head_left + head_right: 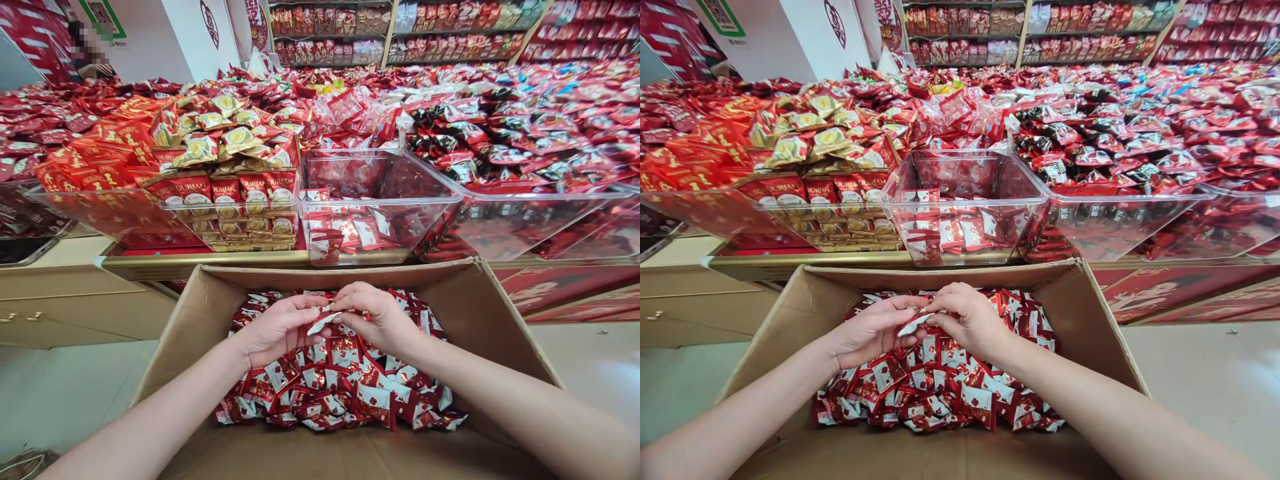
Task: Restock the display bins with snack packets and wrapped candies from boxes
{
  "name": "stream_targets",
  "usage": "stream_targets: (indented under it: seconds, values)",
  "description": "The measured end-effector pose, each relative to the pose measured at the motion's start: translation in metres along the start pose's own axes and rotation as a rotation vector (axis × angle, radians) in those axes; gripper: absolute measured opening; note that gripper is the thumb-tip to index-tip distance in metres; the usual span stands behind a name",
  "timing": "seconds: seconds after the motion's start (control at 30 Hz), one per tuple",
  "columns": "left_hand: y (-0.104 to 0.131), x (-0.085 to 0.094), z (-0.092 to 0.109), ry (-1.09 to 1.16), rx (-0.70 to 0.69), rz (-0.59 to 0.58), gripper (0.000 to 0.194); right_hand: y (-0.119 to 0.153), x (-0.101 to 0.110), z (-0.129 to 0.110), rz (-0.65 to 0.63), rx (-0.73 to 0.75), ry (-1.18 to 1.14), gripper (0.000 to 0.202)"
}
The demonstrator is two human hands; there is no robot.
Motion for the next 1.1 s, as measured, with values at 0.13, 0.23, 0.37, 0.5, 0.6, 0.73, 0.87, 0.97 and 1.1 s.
stream_targets:
  seconds: [0.13,0.23,0.37,0.5,0.6,0.73,0.87,0.97,1.1]
  values:
    - [0.000,0.007,0.022,-0.126,-0.259,0.133,0.039,0.010,0.001,0.042,0.134,-0.401,-0.402,0.023]
    - [0.001,0.009,0.029,-0.272,-0.346,0.193,0.041,0.019,-0.028,0.054,0.033,-0.597,-0.754,0.025]
    - [0.002,0.008,0.030,-0.353,-0.359,0.199,0.040,0.021,-0.039,0.051,-0.036,-0.596,-0.779,0.024]
    - [0.000,0.003,0.023,-0.341,-0.273,0.139,0.036,0.019,-0.038,0.051,-0.035,-0.561,-0.736,0.024]
    - [-0.002,0.004,0.010,-0.353,-0.163,0.128,0.027,0.016,-0.023,0.046,0.011,-0.489,-0.402,0.020]
    - [-0.002,0.012,-0.007,-0.200,-0.059,0.179,0.022,0.008,-0.014,-0.002,-0.013,-0.122,0.193,0.025]
    - [-0.001,0.007,-0.018,-0.115,0.016,0.128,0.020,0.011,-0.039,-0.018,-0.198,0.037,0.453,0.030]
    - [-0.001,0.002,-0.018,-0.034,0.043,0.061,0.022,0.011,-0.040,-0.018,-0.212,0.058,0.562,0.011]
    - [0.001,0.001,-0.012,0.099,0.011,-0.003,0.040,0.007,-0.010,-0.060,-0.128,0.208,0.556,0.005]
Point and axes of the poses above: each hand's wrist, its own y-axis away from the middle knuckle, its own x-axis out of the back of the hand, z = x × y, the point moved 10 cm from there along -y, towards the middle knuckle, and after that the axes turned 4 degrees about -z, right-handed, at the moved point
